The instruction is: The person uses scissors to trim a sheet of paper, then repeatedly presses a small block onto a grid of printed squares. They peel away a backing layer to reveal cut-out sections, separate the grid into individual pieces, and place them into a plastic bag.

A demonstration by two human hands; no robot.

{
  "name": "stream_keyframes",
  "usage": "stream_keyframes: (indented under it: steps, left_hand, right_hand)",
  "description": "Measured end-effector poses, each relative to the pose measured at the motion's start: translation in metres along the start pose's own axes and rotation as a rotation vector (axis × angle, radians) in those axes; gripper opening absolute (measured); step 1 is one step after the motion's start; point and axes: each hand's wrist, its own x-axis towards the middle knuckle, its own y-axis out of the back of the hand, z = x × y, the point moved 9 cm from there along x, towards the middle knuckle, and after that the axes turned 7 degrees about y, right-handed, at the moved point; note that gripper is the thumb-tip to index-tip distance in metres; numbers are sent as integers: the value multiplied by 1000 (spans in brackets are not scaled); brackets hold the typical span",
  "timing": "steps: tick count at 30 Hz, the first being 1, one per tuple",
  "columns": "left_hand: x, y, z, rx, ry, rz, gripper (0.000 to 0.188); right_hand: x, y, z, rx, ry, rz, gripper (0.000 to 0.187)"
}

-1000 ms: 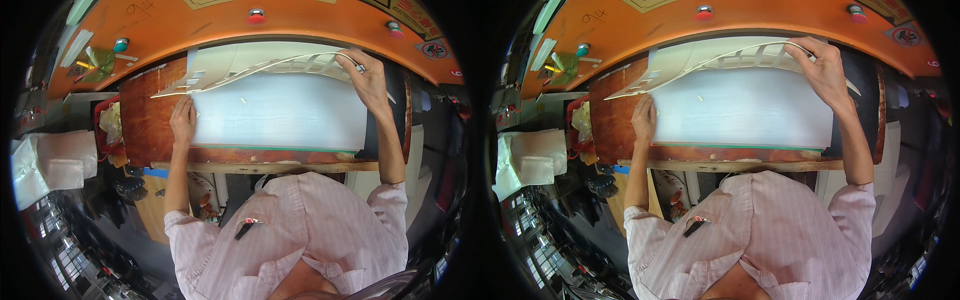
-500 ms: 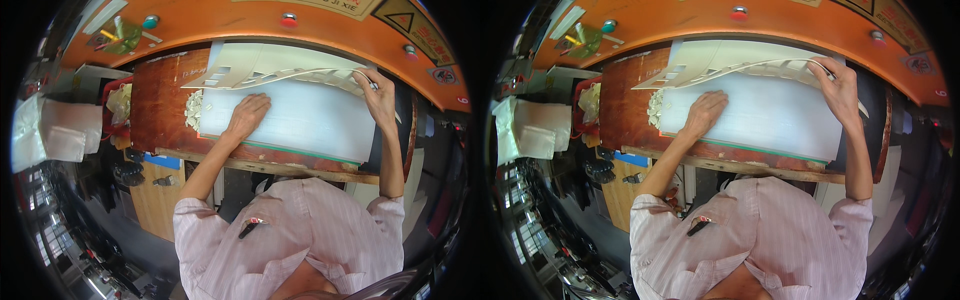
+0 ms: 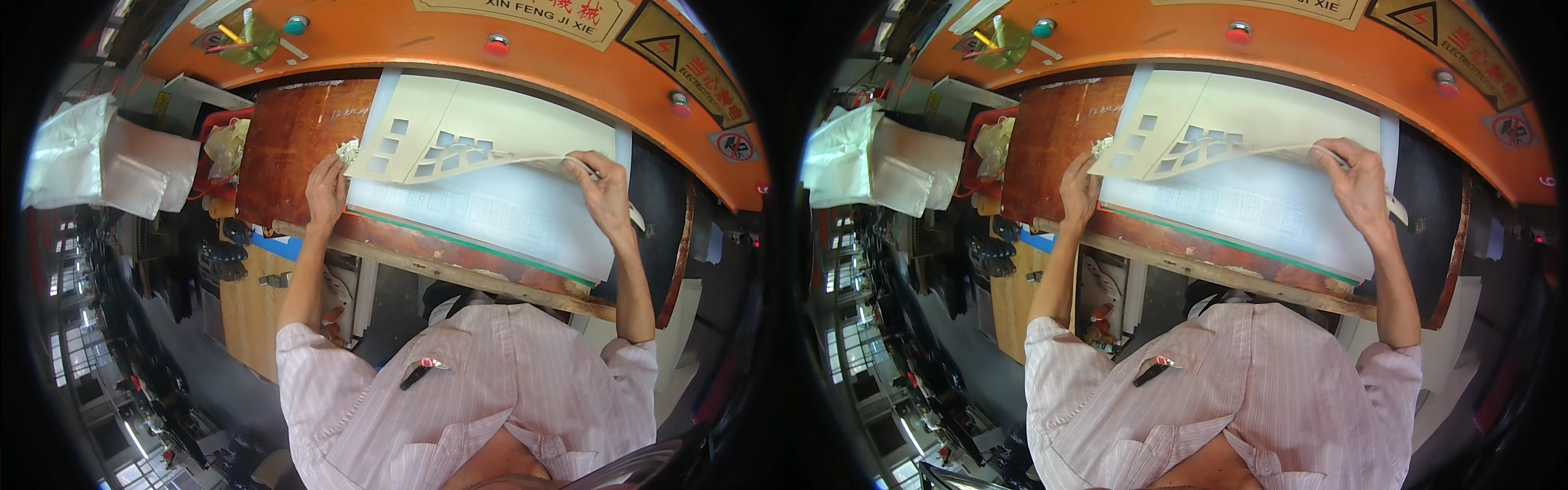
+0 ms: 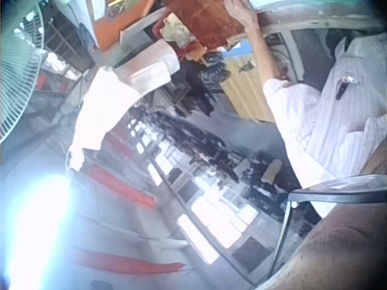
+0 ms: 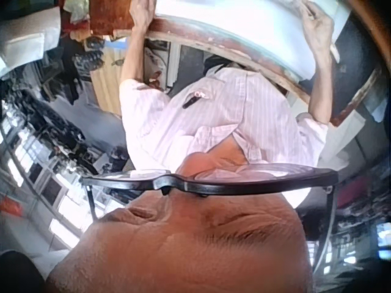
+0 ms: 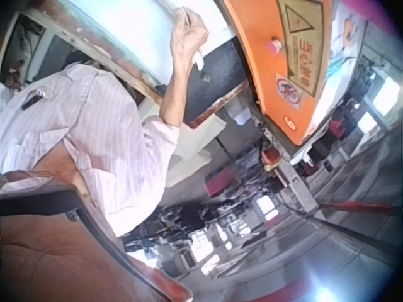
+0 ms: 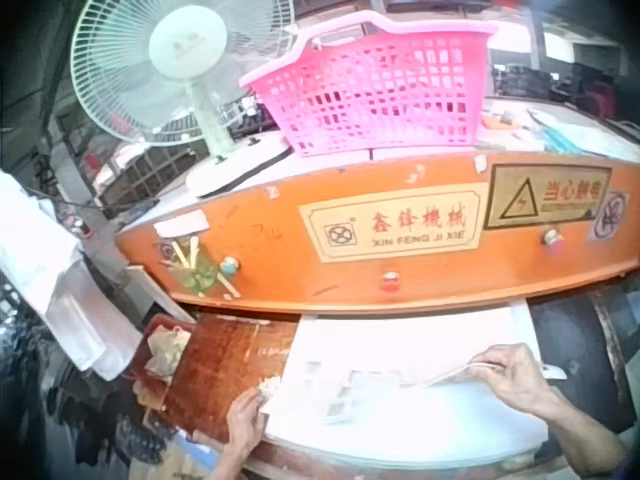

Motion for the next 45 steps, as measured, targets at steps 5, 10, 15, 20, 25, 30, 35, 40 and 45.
stream_keyframes:
  steps: [5, 10, 15, 20, 25, 30, 35, 40, 45]
  left_hand:
    - [-89, 32, 8, -314, 433, 221, 19]
    - [-218, 42, 17, -345, 758, 277, 18]
    - [-355, 16, -2, -247, 1060, 174, 36]
    - [-476, -62, -23, -393, 1143, -204, 52]
    - [-579, -120, -56, -555, 1169, -492, 28]
    - [-613, -141, -86, -419, 989, -479, 26]
    - [-674, -99, -104, -809, 1737, -84, 18]
    - [-718, -74, -78, -1013, 2034, 514, 24]
    - [-729, -69, -41, -393, 1701, 103, 23]
  right_hand:
    - [-38, -32, -10, -137, 133, -138, 17]
    - [-106, -42, -32, -309, 487, -106, 22]
    - [-142, -55, -40, -328, 462, -244, 27]
    - [-90, -95, -71, -11, 249, -122, 18]
    - [-21, -200, -174, 328, 292, -182, 11]
    - [46, -266, -324, 157, 690, -244, 22]
    - [114, -263, -486, -109, 1310, 318, 58]
    - [159, -314, -581, -556, 1683, 315, 39]
    - [178, -327, -591, -432, 1636, 201, 37]
